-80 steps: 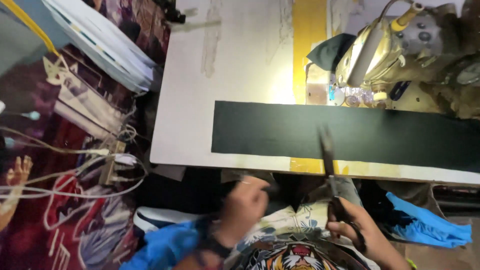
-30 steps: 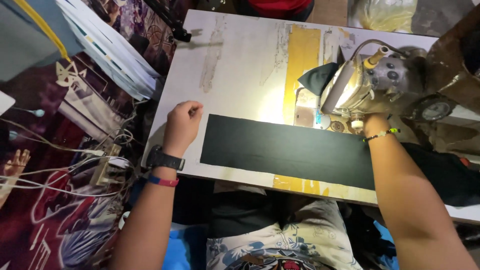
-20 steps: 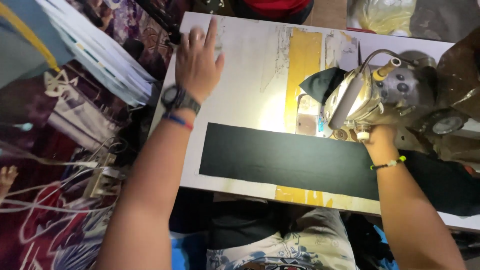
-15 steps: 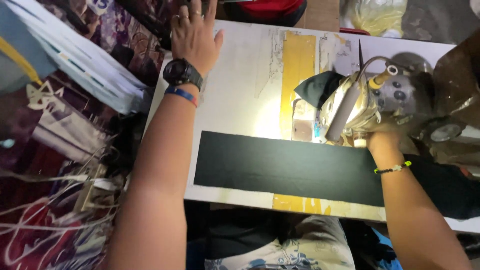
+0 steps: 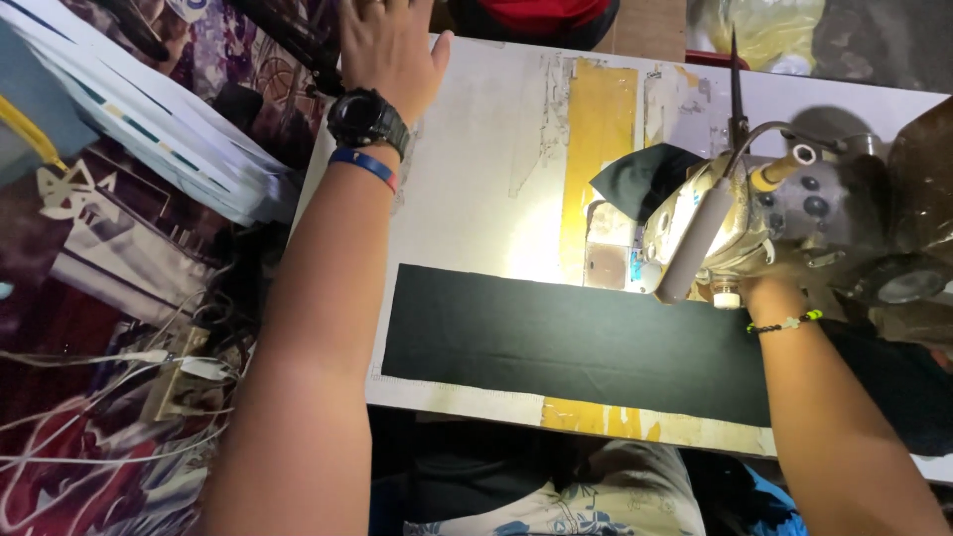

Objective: Cutting a long strip of black fabric into smaller rectangular pieces using scissors at a sewing workstation.

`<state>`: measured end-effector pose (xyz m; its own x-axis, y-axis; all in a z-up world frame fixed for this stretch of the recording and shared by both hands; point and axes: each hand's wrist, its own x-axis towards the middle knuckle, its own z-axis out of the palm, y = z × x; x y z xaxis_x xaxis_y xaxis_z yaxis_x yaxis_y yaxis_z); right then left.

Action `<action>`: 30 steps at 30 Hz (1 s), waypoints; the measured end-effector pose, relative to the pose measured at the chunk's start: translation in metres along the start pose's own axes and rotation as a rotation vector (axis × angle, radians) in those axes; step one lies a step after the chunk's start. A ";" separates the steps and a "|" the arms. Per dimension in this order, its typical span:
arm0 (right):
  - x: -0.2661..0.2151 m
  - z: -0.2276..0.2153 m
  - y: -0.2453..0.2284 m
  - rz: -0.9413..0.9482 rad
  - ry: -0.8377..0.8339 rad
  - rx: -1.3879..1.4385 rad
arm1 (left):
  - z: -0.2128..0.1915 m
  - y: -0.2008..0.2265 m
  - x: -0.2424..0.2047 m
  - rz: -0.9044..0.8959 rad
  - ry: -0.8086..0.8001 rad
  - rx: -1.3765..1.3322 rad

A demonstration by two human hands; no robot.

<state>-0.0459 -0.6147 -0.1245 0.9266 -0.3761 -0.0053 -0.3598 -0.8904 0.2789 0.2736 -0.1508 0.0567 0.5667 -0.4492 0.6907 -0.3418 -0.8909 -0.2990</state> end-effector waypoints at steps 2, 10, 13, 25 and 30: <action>0.000 0.000 0.002 0.000 0.015 0.002 | 0.003 0.001 0.003 0.008 0.004 0.093; 0.014 -0.036 -0.017 -0.029 0.054 0.005 | -0.057 0.027 -0.075 -0.081 -0.129 -0.395; 0.028 -0.070 -0.032 -0.051 0.076 0.011 | -0.086 0.020 -0.123 -0.100 -0.187 -0.688; 0.005 -0.105 -0.042 -0.117 0.184 0.019 | -0.123 -0.029 -0.223 -0.530 -0.502 -0.860; -0.022 -0.103 -0.030 -0.126 0.196 0.005 | -0.117 -0.028 -0.237 -0.578 -0.551 -0.882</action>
<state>-0.0443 -0.5530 -0.0342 0.9676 -0.2054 0.1467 -0.2400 -0.9286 0.2830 0.0607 -0.0115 -0.0218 0.9786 -0.1563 0.1338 -0.2055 -0.7146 0.6686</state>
